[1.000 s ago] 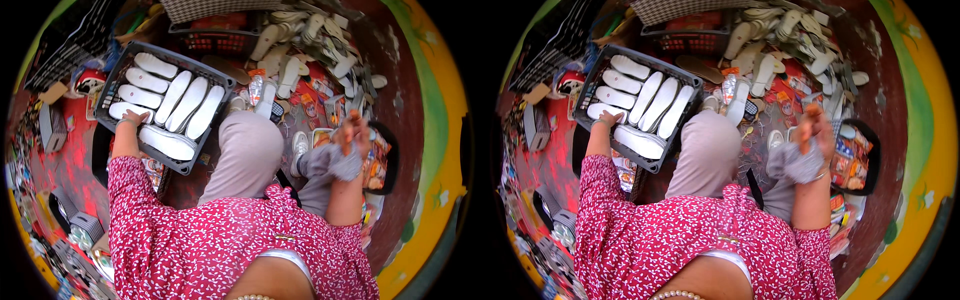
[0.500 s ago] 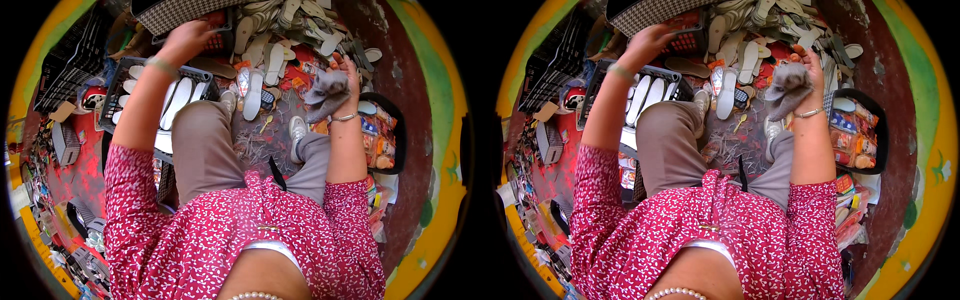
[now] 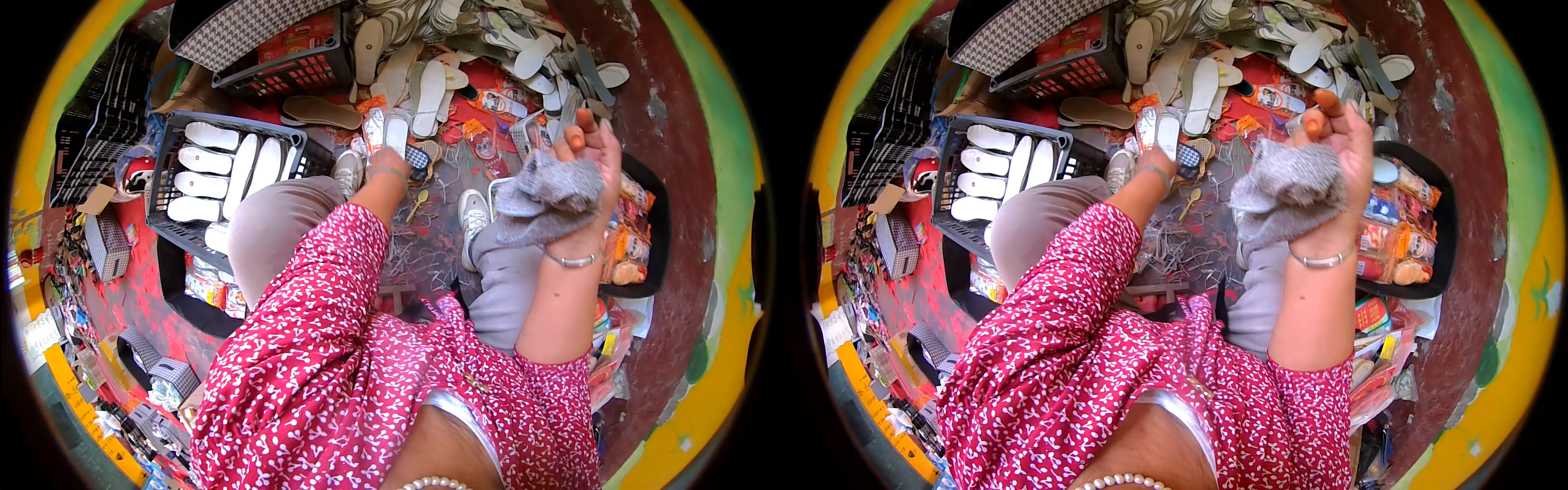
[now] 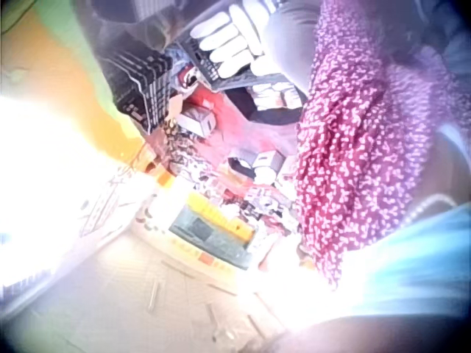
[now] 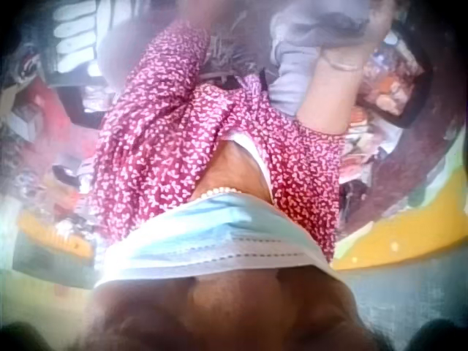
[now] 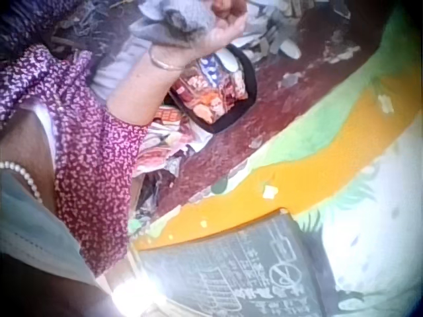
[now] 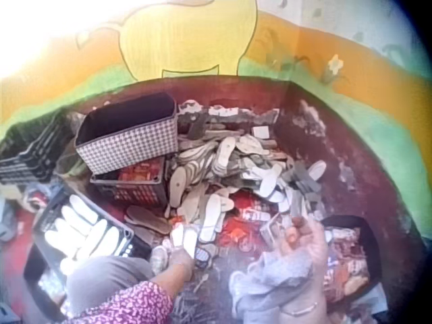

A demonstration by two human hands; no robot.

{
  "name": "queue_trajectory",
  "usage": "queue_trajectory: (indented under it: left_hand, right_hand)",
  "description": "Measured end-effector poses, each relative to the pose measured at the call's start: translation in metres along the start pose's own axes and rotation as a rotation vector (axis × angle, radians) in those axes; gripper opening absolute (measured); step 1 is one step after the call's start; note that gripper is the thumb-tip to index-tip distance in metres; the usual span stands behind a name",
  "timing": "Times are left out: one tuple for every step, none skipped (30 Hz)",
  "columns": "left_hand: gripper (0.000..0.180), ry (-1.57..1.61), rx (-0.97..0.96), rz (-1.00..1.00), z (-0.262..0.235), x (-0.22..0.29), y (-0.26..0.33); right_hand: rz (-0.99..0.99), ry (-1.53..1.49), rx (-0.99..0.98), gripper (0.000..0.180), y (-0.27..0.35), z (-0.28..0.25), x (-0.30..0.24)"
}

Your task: The person wipes white shoe insoles with a cloth, picking them up from a large pile on the ground and placing the cleaned items into a plastic crate.

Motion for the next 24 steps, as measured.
queue_trajectory:
  left_hand:
    - [0.064, -0.025, 0.044, -0.002, 0.010, -0.009, 0.003]
    - [0.069, -0.045, 0.092, -0.011, 0.025, -0.021, 0.001]
    - [0.074, -0.063, 0.138, -0.009, 0.028, -0.022, 0.003]
    - [0.089, -0.067, 0.084, -0.015, 0.034, -0.021, 0.002]
    - [0.091, -0.078, 0.105, -0.014, 0.035, -0.020, -0.002]
    - [0.092, -0.090, 0.125, -0.013, 0.038, -0.020, -0.008]
    - [0.094, -0.103, 0.146, -0.013, 0.041, -0.020, -0.013]
    - [0.098, -0.097, 0.164, 0.001, 0.042, -0.018, -0.020]
    - [0.099, -0.096, 0.153, 0.002, 0.043, -0.015, -0.028]
    - [0.099, -0.095, 0.141, 0.003, 0.044, -0.014, -0.035]
    - [0.100, -0.094, 0.133, 0.006, 0.042, -0.012, -0.041]
    - [0.099, -0.091, 0.124, -0.005, 0.042, -0.014, -0.044]
    - [0.097, -0.089, 0.115, -0.017, 0.043, -0.016, -0.045]
    - [0.096, -0.085, 0.107, -0.031, 0.043, -0.016, -0.046]
    - [0.093, -0.074, 0.131, -0.026, 0.047, -0.016, -0.050]
    - [0.091, -0.063, 0.155, -0.022, 0.056, -0.019, -0.055]
    - [0.088, -0.060, 0.184, -0.014, 0.053, -0.019, -0.056]
    - [0.085, -0.051, 0.183, -0.026, 0.052, -0.020, -0.057]
    - [0.082, -0.043, 0.183, -0.037, 0.050, -0.020, -0.059]
    - [0.079, -0.036, 0.178, -0.047, 0.047, -0.022, -0.057]
    - [0.077, 0.000, 0.158, -0.061, 0.047, -0.025, -0.058]
    - [0.075, 0.036, 0.138, -0.075, 0.046, -0.027, -0.061]
    - [0.074, 0.073, 0.122, -0.087, 0.044, -0.028, -0.064]
    - [0.073, 0.093, 0.103, -0.088, 0.044, -0.030, -0.067]
  right_hand:
    - [-0.001, 0.007, 0.047, 0.032, 0.000, -0.002, -0.003]
    - [-0.002, -0.001, 0.109, 0.033, 0.000, -0.001, -0.003]
    - [0.013, -0.019, 0.062, 0.033, 0.000, -0.001, -0.002]
    - [0.027, -0.036, 0.015, 0.033, 0.000, -0.003, -0.002]
    - [0.038, -0.056, -0.033, 0.033, 0.002, -0.002, -0.002]
    - [0.047, -0.050, -0.060, 0.034, 0.004, -0.001, -0.002]
    - [0.051, -0.061, -0.081, 0.035, 0.006, 0.002, -0.001]
    - [0.056, -0.071, -0.102, 0.035, 0.006, 0.004, 0.000]
    - [0.061, -0.080, -0.122, 0.036, 0.007, 0.006, 0.000]
    - [0.038, -0.101, -0.059, 0.037, 0.008, 0.007, 0.000]
    - [0.042, -0.102, -0.081, 0.037, 0.008, 0.009, 0.001]
    - [0.046, -0.103, -0.104, 0.036, 0.008, 0.009, 0.002]
    - [0.050, -0.104, -0.126, 0.036, 0.008, 0.010, 0.004]
    - [0.063, -0.119, -0.133, 0.036, 0.008, 0.011, 0.005]
    - [0.072, -0.108, -0.136, 0.036, 0.006, 0.012, 0.006]
    - [0.081, -0.097, -0.138, 0.036, 0.005, 0.012, 0.007]
    - [0.085, -0.093, -0.140, 0.036, 0.005, 0.012, 0.008]
    - [0.087, -0.124, -0.111, 0.035, 0.005, 0.013, 0.010]
    - [0.096, -0.120, -0.117, 0.035, 0.004, 0.014, 0.013]
    - [0.105, -0.115, -0.120, 0.035, 0.005, 0.016, 0.015]
    - [0.114, -0.110, -0.122, 0.035, 0.006, 0.018, 0.017]
    - [0.109, -0.099, -0.086, 0.035, 0.007, 0.018, 0.019]
    - [0.102, -0.089, -0.054, 0.036, 0.008, 0.019, 0.020]
    - [0.094, -0.078, -0.021, 0.036, 0.010, 0.020, 0.020]
Point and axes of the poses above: each hand's wrist, its own y-axis away from the middle knuckle, its own z-axis out of the palm, x = y × z, the point moved 6 cm from there along -y, towards the middle knuckle, and after that the axes turned 1 degree about -y, right-handed, at the moved point
